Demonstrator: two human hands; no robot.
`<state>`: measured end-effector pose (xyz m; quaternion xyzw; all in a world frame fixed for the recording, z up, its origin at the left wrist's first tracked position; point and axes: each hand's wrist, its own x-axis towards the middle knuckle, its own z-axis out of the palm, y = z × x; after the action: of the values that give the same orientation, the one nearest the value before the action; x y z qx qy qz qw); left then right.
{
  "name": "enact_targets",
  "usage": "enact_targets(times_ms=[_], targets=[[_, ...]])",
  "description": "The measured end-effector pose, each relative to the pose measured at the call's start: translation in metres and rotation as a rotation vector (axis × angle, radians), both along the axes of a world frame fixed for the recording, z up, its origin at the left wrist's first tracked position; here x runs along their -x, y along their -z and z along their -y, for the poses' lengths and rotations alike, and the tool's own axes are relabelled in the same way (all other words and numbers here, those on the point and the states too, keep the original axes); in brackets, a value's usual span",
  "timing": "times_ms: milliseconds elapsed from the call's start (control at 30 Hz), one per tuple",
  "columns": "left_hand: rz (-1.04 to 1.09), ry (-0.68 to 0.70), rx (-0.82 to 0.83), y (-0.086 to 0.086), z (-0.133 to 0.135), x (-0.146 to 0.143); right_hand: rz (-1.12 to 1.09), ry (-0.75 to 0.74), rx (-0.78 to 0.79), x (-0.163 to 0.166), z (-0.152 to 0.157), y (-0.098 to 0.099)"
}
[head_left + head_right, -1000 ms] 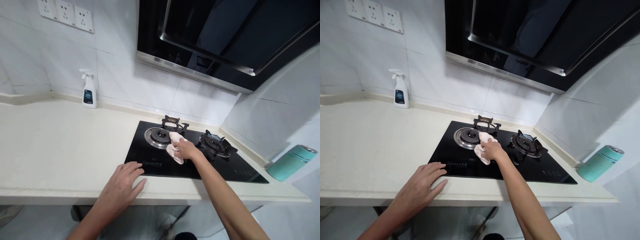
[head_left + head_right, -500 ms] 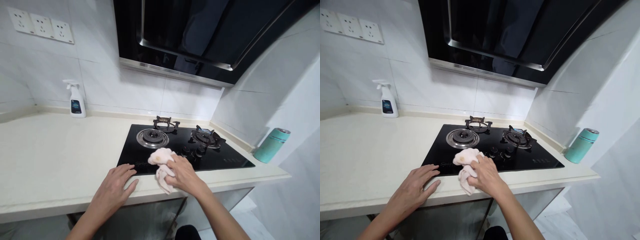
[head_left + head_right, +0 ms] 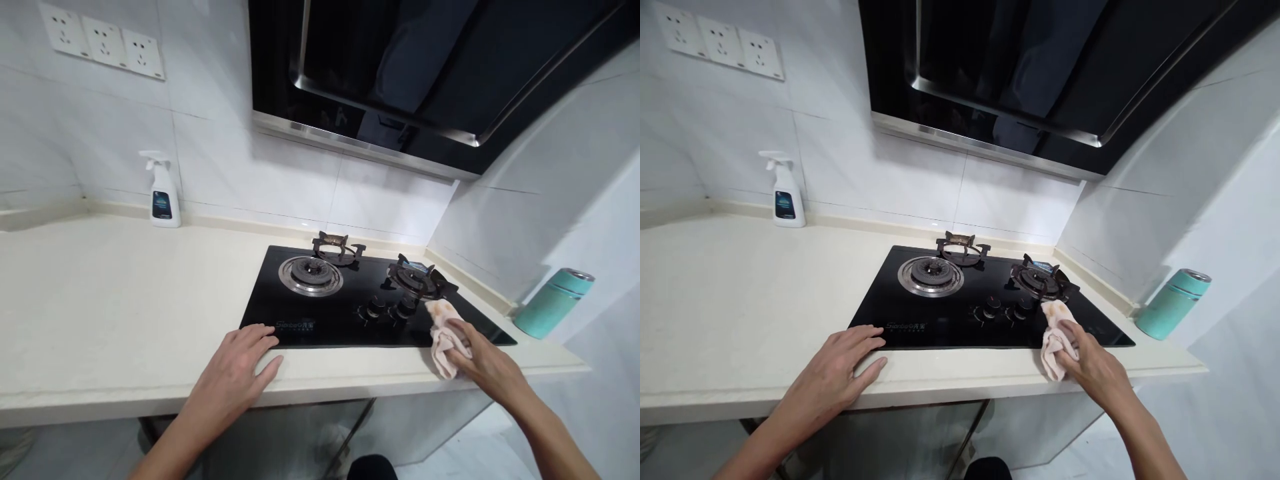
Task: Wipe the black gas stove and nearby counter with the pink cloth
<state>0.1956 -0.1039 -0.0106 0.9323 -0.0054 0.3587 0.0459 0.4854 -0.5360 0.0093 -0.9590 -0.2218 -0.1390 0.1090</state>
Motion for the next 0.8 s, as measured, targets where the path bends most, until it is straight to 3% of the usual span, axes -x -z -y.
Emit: enact_targets(times_ms=[300,533,800], targets=[[0.042,0.02,-0.037,0.0,-0.002,0.0,0.021,0.18,0.37,-0.037,-0.068,-0.022],[0.056,0.028,-0.041,0.001,-0.003,-0.001,0.002,0.162,0.383,-0.071,-0.101,-0.039],[0.054,0.021,-0.032,-0.001,-0.002,-0.002,-0.088,0.166,0.375,-0.087,-0.125,-0.055]])
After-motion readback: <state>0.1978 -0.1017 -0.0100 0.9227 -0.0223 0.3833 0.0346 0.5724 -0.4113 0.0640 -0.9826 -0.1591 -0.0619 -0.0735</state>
